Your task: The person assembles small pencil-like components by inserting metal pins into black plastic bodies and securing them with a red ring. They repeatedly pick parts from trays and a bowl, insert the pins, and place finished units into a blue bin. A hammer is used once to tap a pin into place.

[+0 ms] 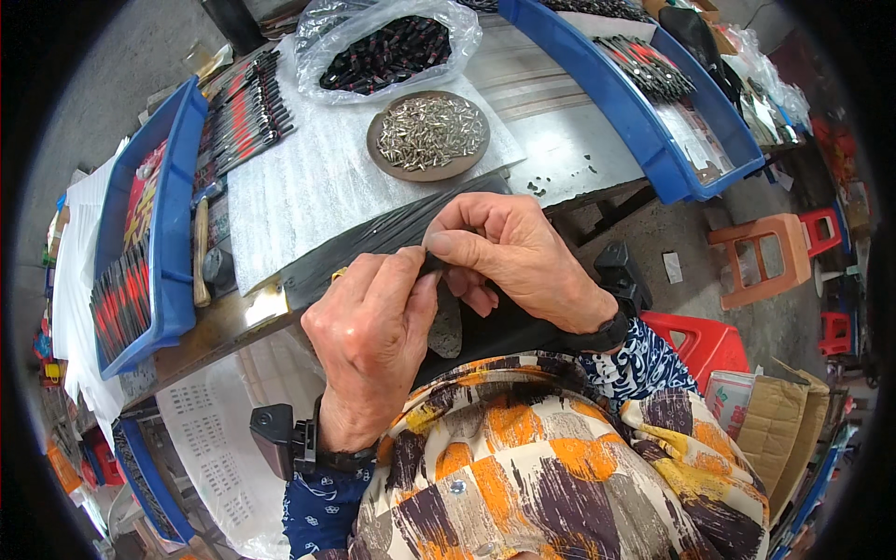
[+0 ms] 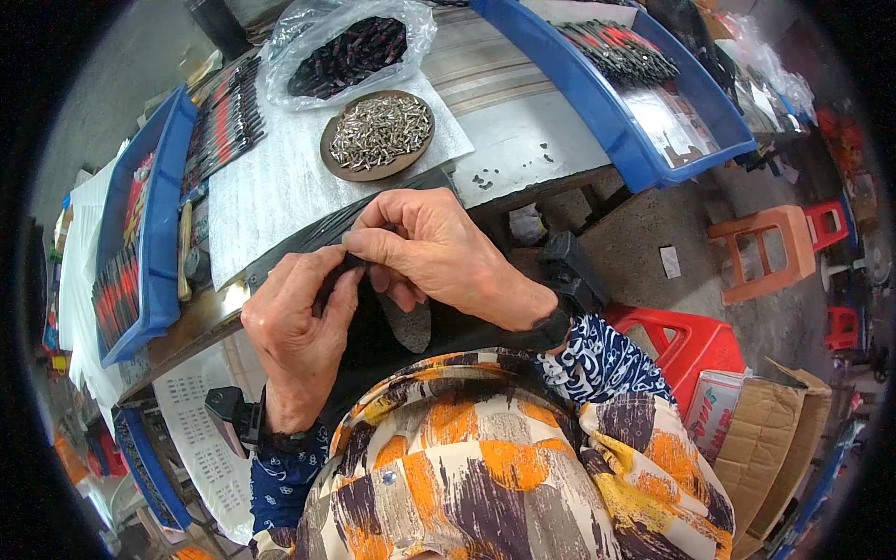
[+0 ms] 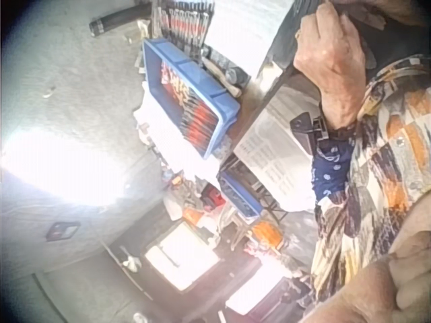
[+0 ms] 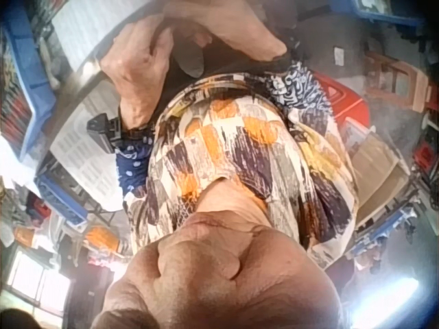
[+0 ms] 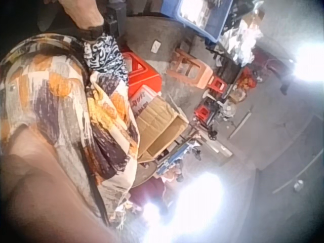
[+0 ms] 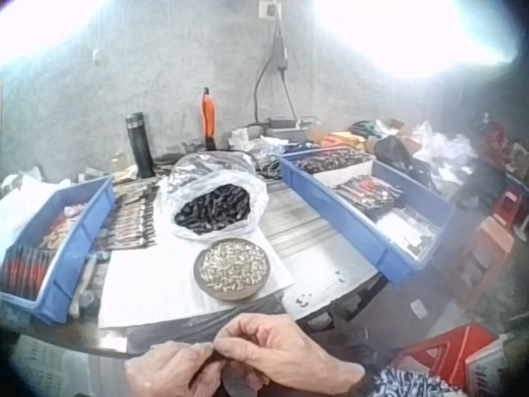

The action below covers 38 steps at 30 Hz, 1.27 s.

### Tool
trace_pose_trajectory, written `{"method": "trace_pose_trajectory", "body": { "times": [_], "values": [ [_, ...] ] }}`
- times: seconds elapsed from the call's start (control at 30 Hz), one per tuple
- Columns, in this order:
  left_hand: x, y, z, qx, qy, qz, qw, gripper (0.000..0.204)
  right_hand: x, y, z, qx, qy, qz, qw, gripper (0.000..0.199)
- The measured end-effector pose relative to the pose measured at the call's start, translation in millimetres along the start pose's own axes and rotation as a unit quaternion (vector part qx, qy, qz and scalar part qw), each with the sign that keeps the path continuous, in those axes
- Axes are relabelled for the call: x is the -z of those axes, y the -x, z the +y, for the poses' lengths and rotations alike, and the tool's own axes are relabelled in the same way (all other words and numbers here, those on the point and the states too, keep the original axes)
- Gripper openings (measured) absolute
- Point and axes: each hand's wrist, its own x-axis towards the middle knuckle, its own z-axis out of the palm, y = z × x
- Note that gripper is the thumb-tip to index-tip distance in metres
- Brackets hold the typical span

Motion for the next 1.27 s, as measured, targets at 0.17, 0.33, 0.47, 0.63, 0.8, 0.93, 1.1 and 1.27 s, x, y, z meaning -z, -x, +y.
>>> {"method": "trace_pose_trajectory", "body": {
  "times": [0.17,0.33,0.47,0.63,0.8,0.93,1.1,1.27],
  "values": [
    [-2.4,2.4,-1.1,0.004,-0.010,-0.001,1.000,0.023,-4.5,-3.0,6.8,0.054,0.028,0.013,0.998,0.019],
    [-0.2,0.7,-4.5,0.026,0.018,0.003,0.999,0.023,-4.9,-5.7,12.6,0.088,0.026,0.012,0.996,0.016],
    [7.8,-0.2,-8.9,0.035,0.013,-0.007,0.999,0.021,-3.4,-3.6,6.9,0.071,0.040,0.016,0.997,0.017],
    [54.2,-11.1,-33.9,0.101,-0.032,0.004,0.994,0.017,18.4,-2.8,-14.5,0.083,0.118,0.077,0.987,0.019],
    [105.8,-27.7,-52.2,0.129,-0.122,-0.017,0.984,0.017,43.6,-2.3,-23.3,0.099,0.125,0.119,0.980,0.014],
    [134.5,-54.6,-72.1,0.152,-0.149,-0.008,0.977,0.014,58.5,-8.2,-22.3,0.110,0.131,0.138,0.976,0.012],
    [143.9,-104.7,-111.3,0.171,-0.192,-0.021,0.966,0.022,76.0,-15.1,-16.6,0.102,0.128,0.168,0.972,0.012],
    [126.9,-163.9,-163.6,0.083,-0.249,-0.048,0.964,0.027,87.2,-24.7,-1.3,0.082,0.149,0.161,0.972,0.015]
  ]
}}
